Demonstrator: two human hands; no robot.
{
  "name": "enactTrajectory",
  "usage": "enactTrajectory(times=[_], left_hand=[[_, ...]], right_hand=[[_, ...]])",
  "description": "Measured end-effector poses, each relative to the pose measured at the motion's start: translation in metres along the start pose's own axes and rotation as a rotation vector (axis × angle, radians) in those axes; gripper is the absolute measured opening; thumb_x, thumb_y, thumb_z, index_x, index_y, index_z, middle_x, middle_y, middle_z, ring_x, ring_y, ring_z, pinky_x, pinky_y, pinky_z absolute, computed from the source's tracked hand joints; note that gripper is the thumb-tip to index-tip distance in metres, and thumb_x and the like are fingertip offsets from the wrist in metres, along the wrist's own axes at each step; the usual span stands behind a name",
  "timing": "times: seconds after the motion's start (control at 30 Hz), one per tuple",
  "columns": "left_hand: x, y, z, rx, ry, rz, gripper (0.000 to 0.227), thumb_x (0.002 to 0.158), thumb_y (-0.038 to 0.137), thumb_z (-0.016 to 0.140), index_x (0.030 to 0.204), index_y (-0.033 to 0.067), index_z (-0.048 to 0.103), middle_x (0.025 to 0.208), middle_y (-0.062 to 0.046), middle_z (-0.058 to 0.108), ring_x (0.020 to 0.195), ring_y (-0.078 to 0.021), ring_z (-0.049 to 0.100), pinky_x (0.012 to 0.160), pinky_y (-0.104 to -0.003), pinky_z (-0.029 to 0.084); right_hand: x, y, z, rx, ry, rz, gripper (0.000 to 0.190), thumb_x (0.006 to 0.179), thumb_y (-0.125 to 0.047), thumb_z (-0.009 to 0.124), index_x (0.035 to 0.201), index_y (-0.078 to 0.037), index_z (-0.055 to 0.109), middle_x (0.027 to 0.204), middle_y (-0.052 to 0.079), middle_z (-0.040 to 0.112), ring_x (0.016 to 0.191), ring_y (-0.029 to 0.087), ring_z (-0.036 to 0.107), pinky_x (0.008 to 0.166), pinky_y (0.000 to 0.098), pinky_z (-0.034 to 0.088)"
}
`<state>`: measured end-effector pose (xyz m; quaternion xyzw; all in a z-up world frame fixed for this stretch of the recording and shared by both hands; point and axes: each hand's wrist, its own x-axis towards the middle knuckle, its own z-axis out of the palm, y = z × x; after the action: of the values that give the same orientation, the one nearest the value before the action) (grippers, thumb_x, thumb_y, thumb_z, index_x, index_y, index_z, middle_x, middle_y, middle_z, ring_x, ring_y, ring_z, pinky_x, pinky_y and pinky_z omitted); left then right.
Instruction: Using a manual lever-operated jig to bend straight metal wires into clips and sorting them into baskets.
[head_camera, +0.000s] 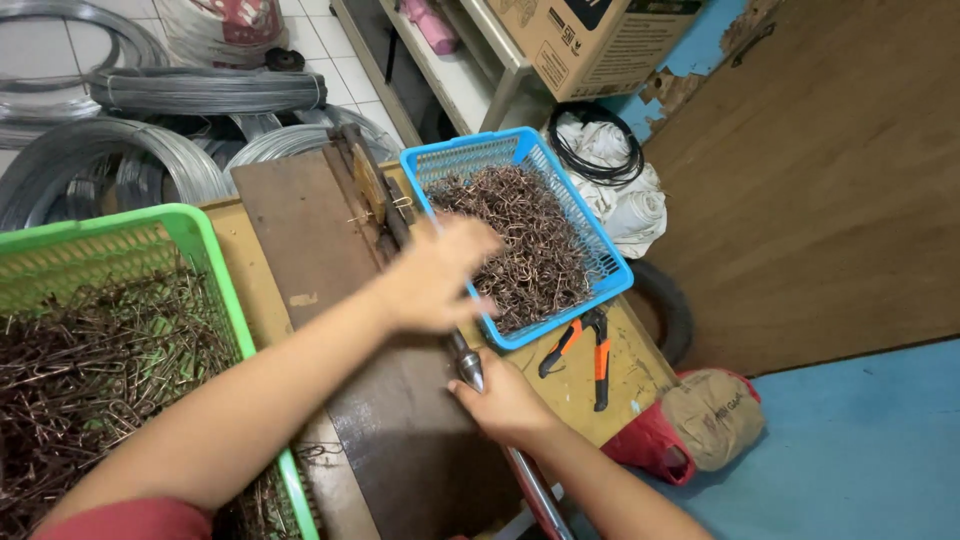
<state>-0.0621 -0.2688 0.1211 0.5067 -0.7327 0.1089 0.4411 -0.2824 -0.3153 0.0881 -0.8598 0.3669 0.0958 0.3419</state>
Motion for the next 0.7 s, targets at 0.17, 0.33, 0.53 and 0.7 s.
enactTrajectory(times=[0.17, 0.33, 0.53, 0.7], left_hand=[[-0.008, 0.010, 0.052, 0.170, -0.407, -0.008, 0.096, 0.097, 0.083, 0.033, 0.162, 0.0143, 0.046, 0.158, -0.014, 0.056, 0.153, -0.0323, 0.045, 0.116, -0.083, 0.019], [-0.002, 0.012, 0.056, 0.169, -0.554, -0.158, 0.097, 0.096, 0.083, 0.028, 0.165, 0.0179, 0.042, 0.164, -0.012, 0.051, 0.157, -0.0327, 0.038, 0.113, -0.088, 0.017], [0.021, 0.027, 0.035, 0.126, -0.900, -0.346, 0.102, 0.091, 0.082, 0.010, 0.173, 0.0237, 0.025, 0.174, -0.009, 0.034, 0.165, -0.0329, 0.020, 0.122, -0.083, 0.007], [0.017, 0.023, 0.042, 0.143, -0.901, -0.321, 0.097, 0.093, 0.080, 0.011, 0.172, 0.0255, 0.027, 0.172, -0.013, 0.037, 0.164, -0.0344, 0.024, 0.121, -0.084, 0.007]], right_hand=[[-0.008, -0.012, -0.007, 0.050, 0.024, -0.117, 0.054, 0.095, -0.032, 0.073, 0.139, -0.004, 0.060, 0.141, 0.020, 0.069, 0.135, 0.038, 0.063, 0.110, 0.0451, 0.048], [-0.009, -0.015, -0.009, 0.001, 0.007, -0.073, 0.034, 0.097, -0.040, 0.074, 0.108, -0.008, 0.066, 0.104, 0.013, 0.078, 0.102, 0.034, 0.074, 0.090, 0.0462, 0.052], [-0.010, -0.031, -0.016, 0.345, -0.264, 0.189, 0.041, 0.101, -0.029, 0.078, 0.126, -0.008, 0.052, 0.079, 0.011, 0.063, 0.049, 0.021, 0.067, 0.039, 0.0329, 0.058], [0.006, -0.012, 0.002, 0.075, -0.002, 0.038, 0.035, 0.089, -0.036, 0.085, 0.113, -0.014, 0.073, 0.100, 0.007, 0.082, 0.090, 0.027, 0.078, 0.081, 0.0421, 0.059]])
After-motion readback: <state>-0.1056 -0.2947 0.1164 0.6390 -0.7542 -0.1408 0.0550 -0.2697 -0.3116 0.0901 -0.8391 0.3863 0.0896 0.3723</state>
